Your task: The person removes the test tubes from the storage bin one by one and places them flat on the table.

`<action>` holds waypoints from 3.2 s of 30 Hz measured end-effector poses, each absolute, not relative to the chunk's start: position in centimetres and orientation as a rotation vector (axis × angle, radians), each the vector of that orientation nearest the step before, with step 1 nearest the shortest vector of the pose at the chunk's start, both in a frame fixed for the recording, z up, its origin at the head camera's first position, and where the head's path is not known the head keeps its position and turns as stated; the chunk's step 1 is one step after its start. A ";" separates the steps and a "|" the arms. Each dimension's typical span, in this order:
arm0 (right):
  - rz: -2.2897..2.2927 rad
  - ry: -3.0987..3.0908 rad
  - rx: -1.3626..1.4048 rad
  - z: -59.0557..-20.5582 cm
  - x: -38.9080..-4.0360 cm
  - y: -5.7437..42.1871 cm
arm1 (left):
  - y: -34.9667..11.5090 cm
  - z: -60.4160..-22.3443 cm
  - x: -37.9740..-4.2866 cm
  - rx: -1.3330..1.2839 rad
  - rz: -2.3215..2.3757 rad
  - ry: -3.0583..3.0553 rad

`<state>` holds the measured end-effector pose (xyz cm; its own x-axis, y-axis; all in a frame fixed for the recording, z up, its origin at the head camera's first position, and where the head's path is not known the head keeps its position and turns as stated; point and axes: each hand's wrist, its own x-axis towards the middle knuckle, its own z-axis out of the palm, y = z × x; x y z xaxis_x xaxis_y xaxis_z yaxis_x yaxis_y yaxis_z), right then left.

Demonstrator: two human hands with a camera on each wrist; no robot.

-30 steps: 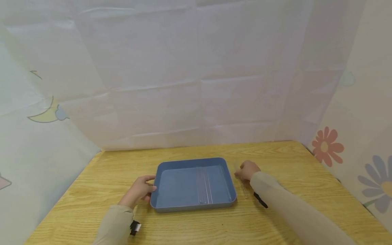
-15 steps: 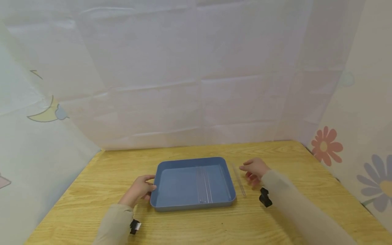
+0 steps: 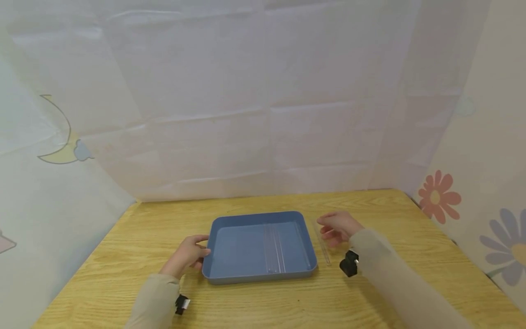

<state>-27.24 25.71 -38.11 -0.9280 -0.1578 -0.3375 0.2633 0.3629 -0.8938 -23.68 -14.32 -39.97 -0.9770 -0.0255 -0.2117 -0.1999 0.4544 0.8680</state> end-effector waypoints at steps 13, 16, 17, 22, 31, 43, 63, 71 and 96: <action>-1.631 2.201 0.016 -36.4 -26.9 22.0 | -14.5 -39.8 -23.6 -0.181 1.519 2.533; -1.616 2.195 0.042 -36.3 -27.1 20.6 | -14.6 -39.9 -23.5 -0.174 1.538 2.520; -1.605 2.193 0.045 -36.3 -27.2 20.1 | -14.7 -39.9 -23.5 -0.172 1.547 2.513; -1.524 2.219 0.048 -36.3 -28.0 18.1 | -15.2 -39.8 -23.4 -0.183 1.576 2.504; -1.433 2.285 0.126 -36.3 -27.9 16.7 | -15.1 -39.8 -23.3 -0.169 1.561 2.496; -1.421 2.267 0.257 -37.3 -28.0 15.8 | -14.9 -39.9 -23.4 -0.158 1.544 2.492; -1.113 2.414 0.303 -39.3 -29.9 13.8 | -15.3 -40.2 -23.9 -0.137 1.543 2.486; -1.098 2.420 0.299 -40.3 -30.7 13.2 | -15.5 -39.9 -23.5 -0.140 1.517 2.504; -1.240 2.265 0.139 -36.9 -28.3 13.9 | -15.7 -40.0 -23.4 -0.140 1.594 2.464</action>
